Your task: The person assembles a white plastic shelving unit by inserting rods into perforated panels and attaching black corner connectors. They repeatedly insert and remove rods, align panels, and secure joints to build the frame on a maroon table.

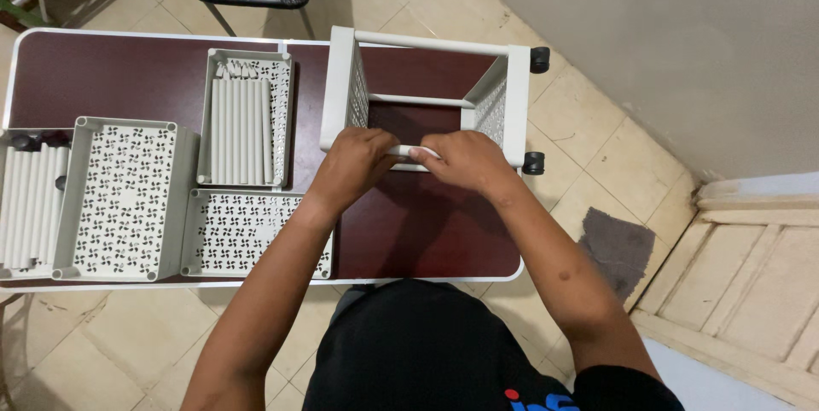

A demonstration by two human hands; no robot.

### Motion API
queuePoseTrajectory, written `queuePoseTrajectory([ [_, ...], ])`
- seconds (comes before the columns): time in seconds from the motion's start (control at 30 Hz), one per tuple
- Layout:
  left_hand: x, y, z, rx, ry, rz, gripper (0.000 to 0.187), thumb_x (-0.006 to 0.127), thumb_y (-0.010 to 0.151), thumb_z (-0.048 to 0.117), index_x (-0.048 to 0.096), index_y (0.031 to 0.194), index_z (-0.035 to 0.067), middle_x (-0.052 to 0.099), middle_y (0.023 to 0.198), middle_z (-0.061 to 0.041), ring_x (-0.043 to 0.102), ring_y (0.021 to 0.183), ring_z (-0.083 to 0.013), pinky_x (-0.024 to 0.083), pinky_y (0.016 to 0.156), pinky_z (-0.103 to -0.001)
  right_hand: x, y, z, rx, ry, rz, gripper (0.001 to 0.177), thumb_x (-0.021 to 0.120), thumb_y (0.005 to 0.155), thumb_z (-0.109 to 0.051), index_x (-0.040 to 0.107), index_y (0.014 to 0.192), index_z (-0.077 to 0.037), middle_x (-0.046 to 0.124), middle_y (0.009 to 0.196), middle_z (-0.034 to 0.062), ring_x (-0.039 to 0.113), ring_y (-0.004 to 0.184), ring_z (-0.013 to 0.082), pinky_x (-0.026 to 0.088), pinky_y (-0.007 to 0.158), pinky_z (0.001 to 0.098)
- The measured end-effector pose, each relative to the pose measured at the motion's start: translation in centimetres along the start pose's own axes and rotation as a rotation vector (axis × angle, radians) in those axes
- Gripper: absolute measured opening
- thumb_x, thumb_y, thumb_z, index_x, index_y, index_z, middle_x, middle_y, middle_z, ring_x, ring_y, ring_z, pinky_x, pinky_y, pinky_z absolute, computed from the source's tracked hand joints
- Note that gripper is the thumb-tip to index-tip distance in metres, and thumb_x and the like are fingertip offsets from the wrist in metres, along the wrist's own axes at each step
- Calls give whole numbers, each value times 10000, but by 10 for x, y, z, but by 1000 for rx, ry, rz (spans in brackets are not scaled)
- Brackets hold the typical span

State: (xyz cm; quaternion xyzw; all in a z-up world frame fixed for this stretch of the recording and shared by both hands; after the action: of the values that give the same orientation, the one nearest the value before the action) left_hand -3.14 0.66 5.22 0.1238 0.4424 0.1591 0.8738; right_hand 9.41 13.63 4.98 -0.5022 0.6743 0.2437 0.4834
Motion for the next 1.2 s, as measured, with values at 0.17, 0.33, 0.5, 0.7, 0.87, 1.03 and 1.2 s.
queuePoseTrajectory([
  [0.17,1,-1,6,35,14,32,108,745,863,78,674,935,42,690,897,-108,669,855,-345,490,797,-451,-8,-27,-12,-263,-52,361,323,727,903,-327,624,1144,-137,663,890,63,651,839,276,476,748,418],
  [0.33,2,-5,11,49,112,69,129,728,895,119,629,944,51,648,898,-100,644,882,-334,464,819,-451,13,-49,-24,-221,-238,713,339,766,926,-289,612,1185,-135,599,1030,20,580,938,192,395,866,392],
  [0.5,7,-10,10,69,161,38,140,730,917,142,627,966,61,634,900,-85,646,914,-300,470,858,-451,31,-44,-14,-122,-394,701,321,732,948,-434,655,1101,-163,582,883,6,559,807,207,413,792,396],
  [0.7,2,-7,6,83,99,66,204,746,820,57,659,1004,36,661,955,-117,642,953,-332,480,891,-459,20,-22,2,-120,-222,506,475,648,980,-566,650,776,-137,591,649,28,620,584,273,473,538,413],
  [0.87,0,-5,8,26,150,69,324,687,740,-74,667,1054,2,664,1001,-137,647,1007,-353,498,928,-450,22,9,27,120,69,-107,666,450,1003,-658,630,654,-120,520,520,73,557,528,286,454,548,434],
  [1.03,-4,-2,10,-39,16,-68,224,723,820,-10,676,1037,10,678,1042,-145,659,1035,-343,512,919,-427,21,14,25,134,249,-339,752,409,1038,-689,613,679,-61,501,566,85,506,564,253,461,589,420],
  [1.2,-28,-9,-4,-87,-155,274,233,686,948,107,638,1157,15,589,1337,-189,611,1246,-359,508,1041,-407,15,3,16,84,218,-192,618,413,944,-645,800,813,-181,729,689,-17,680,701,226,514,695,410],
])
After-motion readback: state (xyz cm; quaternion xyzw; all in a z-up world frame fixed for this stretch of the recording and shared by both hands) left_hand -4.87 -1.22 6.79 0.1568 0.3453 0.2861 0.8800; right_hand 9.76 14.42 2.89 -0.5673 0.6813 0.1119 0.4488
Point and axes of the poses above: each hand's wrist, its own y-axis towards the middle knuckle, its own x-axis out of the palm, z = x × y, the point moved 5 cm from there along y, towards the middle knuckle
